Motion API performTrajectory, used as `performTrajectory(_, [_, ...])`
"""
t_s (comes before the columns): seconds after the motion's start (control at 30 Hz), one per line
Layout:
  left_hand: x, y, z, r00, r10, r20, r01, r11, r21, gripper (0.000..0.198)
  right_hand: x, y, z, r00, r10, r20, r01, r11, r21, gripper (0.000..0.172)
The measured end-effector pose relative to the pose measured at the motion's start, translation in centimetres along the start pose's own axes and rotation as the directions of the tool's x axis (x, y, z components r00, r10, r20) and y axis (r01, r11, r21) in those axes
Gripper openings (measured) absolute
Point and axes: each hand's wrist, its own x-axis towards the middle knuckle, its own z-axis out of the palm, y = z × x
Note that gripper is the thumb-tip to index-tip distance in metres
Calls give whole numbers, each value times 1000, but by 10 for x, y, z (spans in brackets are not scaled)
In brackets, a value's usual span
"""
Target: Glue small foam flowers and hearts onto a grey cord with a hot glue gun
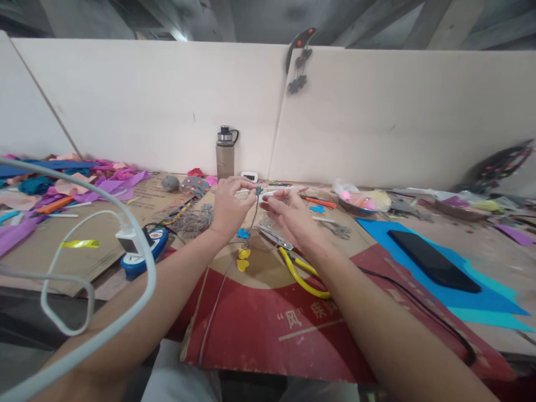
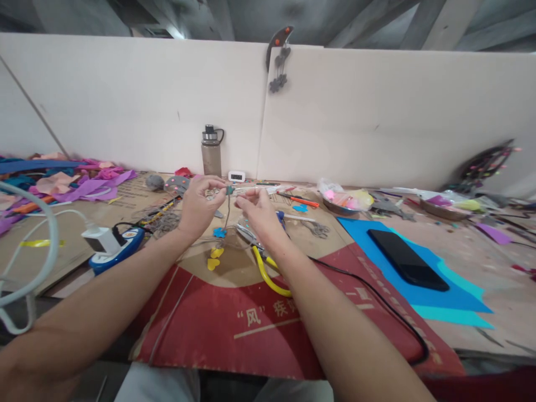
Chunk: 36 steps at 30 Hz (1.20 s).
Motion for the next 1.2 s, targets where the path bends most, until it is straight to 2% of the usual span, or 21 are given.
performTrajectory(0.07, [-2,1,1,1000,-10,22,10,1000,-24,6,-5,-3,13,994,54,92,-73,971,228,33])
performTrajectory(0.13, [-3,2,3,997,-70,39,72,996,-61,5,-7,-4,19,994,57,96,-82,958,275,37])
performTrajectory(0.2, [-4,3,5,984,-168,63,175,977,-125,7,-7,-3,18,1000,-6,25,1,984,179,34])
performTrajectory(0.27, [-5,2,7,956,-275,105,292,927,-235,10,-4,-2,14,990,-131,-42,131,991,-13,25])
performTrajectory(0.37, [-5,0,11,909,-372,188,417,821,-389,16,-1,0,8,958,-281,-64,254,927,-275,7])
performTrajectory(0.43, [-5,-1,14,890,-394,228,455,771,-445,20,-1,1,6,946,-317,-72,273,895,-354,5])
performTrajectory(0.67, [-6,1,15,864,-419,280,504,701,-506,28,1,4,2,936,-343,-82,272,850,-452,14])
performTrajectory(0.83, [-7,2,15,870,-397,294,493,719,-490,25,1,2,0,928,-357,-102,255,812,-524,16])
performTrajectory(1.03, [-8,1,14,874,-369,315,481,747,-459,18,1,2,-3,899,-430,-82,288,721,-630,12])
performTrajectory(1.2, [-8,2,14,863,-364,351,493,757,-429,17,0,4,-4,877,-476,-71,310,671,-673,10])
